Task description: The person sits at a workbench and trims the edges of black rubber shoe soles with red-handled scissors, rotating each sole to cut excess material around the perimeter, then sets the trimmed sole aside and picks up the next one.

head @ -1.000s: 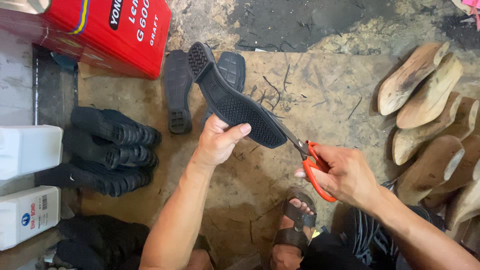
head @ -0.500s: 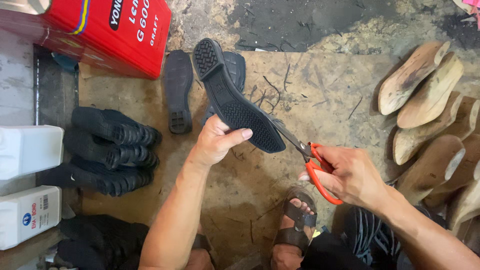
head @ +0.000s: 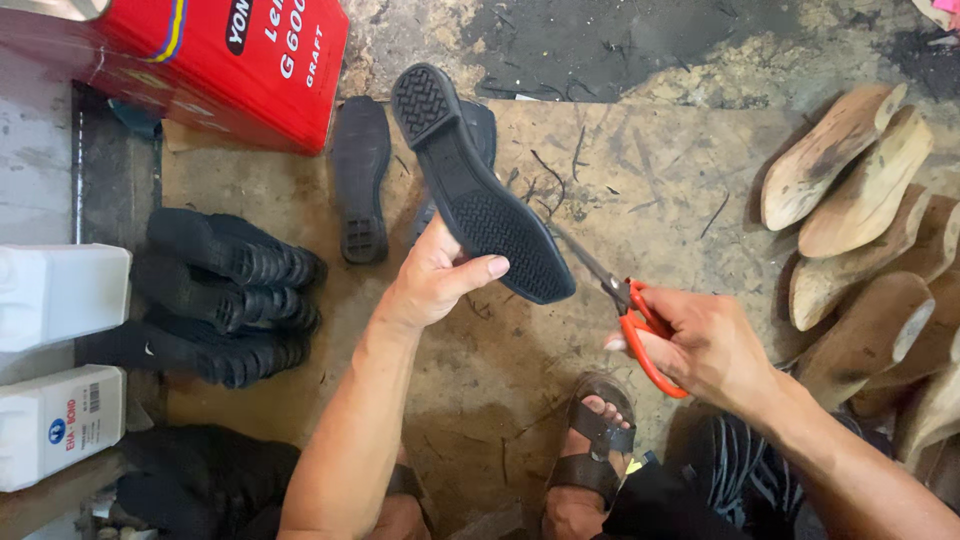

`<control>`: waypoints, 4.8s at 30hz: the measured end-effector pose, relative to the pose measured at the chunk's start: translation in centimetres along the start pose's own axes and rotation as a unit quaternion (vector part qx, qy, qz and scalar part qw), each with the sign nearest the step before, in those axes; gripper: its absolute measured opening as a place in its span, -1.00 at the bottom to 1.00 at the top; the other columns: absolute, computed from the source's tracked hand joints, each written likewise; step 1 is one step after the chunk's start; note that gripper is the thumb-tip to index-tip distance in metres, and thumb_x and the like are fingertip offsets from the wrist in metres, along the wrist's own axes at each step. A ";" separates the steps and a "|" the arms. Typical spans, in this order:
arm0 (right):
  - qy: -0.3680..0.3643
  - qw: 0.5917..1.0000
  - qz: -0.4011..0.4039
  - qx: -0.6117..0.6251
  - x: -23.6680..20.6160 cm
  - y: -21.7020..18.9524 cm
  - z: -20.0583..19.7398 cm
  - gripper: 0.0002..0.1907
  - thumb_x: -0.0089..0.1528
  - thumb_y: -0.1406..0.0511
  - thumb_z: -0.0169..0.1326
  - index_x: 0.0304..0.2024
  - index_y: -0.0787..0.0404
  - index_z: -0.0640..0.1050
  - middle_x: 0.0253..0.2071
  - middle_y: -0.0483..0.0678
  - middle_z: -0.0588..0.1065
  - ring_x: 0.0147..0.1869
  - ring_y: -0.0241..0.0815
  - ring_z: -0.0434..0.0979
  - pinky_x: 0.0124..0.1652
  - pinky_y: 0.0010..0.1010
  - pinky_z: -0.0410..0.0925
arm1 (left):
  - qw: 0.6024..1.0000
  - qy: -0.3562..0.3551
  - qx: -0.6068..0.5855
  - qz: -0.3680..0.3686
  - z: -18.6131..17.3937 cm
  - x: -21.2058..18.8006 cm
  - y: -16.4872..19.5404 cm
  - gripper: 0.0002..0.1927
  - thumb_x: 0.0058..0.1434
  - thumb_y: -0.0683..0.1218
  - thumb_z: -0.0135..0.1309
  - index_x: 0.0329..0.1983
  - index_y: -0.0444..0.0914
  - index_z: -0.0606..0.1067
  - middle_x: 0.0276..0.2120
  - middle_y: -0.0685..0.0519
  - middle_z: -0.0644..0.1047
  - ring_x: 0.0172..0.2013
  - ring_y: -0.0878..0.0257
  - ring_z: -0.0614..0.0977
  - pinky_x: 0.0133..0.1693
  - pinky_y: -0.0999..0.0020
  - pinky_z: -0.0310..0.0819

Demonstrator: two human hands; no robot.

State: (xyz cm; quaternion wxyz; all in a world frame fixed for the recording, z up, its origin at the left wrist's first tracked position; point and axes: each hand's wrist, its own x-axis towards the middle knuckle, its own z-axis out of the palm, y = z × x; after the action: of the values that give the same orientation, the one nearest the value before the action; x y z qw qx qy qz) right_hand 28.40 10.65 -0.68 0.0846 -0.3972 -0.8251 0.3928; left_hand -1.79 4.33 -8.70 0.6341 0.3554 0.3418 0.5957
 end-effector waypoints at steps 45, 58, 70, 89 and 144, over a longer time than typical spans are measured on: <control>-0.031 0.978 0.147 0.145 -0.3 0.8 5.1 -0.56 0.12 0.11 0.29 -0.03 0.19 0.62 -0.67 -0.05 0.45 -0.57 -0.36 0.33 -0.55 -0.39 0.28 | 0.969 0.067 -0.238 0.023 4.2 1.1 -2.0 -0.42 0.41 -0.31 0.02 0.47 -0.18 0.26 0.11 -0.01 0.55 0.05 0.22 0.60 0.14 0.24 0.53; 0.012 0.979 0.146 0.141 -0.1 0.3 4.3 -0.68 0.25 0.19 0.14 0.00 0.17 0.61 -0.50 -0.06 0.62 -0.44 -0.36 0.54 -0.40 -0.41 0.43 | 0.968 0.041 -0.244 -0.043 6.3 0.5 -3.7 -0.59 0.45 -0.30 0.00 0.34 -0.26 0.36 0.04 -0.06 0.57 0.01 0.18 0.63 0.10 0.20 0.56; 0.045 0.990 0.099 0.086 0.4 -0.8 3.1 -0.69 0.24 0.19 0.14 -0.05 0.25 0.58 -0.53 0.04 0.53 -0.51 -0.18 0.53 -0.43 -0.32 0.38 | 0.965 0.028 -0.242 -0.096 6.8 -0.1 -3.5 -0.57 0.42 -0.32 0.00 0.33 -0.26 0.36 0.04 -0.06 0.58 0.02 0.19 0.63 0.10 0.23 0.56; 0.081 0.996 0.020 0.031 -0.3 0.3 2.6 -0.70 0.24 0.15 0.17 -0.16 0.26 0.57 -0.58 0.03 0.44 -0.56 -0.09 0.45 -0.48 -0.30 0.33 | 0.977 0.011 -0.196 -0.084 6.5 -0.3 -4.2 -0.51 0.42 -0.29 0.05 0.40 -0.22 0.34 0.07 -0.03 0.57 0.05 0.20 0.61 0.12 0.22 0.53; 0.071 0.997 -0.025 -0.005 1.1 -1.5 2.0 -0.46 0.10 0.03 0.30 -0.08 0.27 0.51 -0.42 0.04 0.44 -0.35 0.09 0.47 -0.32 -0.18 0.31 | 0.954 0.101 -0.278 0.048 6.1 0.3 -2.8 -0.79 0.51 -0.18 0.04 0.15 -0.33 0.44 0.01 -0.05 0.59 0.01 0.20 0.63 0.11 0.20 0.54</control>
State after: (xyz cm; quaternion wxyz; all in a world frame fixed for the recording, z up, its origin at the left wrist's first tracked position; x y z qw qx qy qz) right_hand 25.86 9.73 -1.17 0.1511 -0.4037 -0.8285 0.3574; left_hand 4.91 4.27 -7.98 0.6404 0.1190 0.2072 0.7299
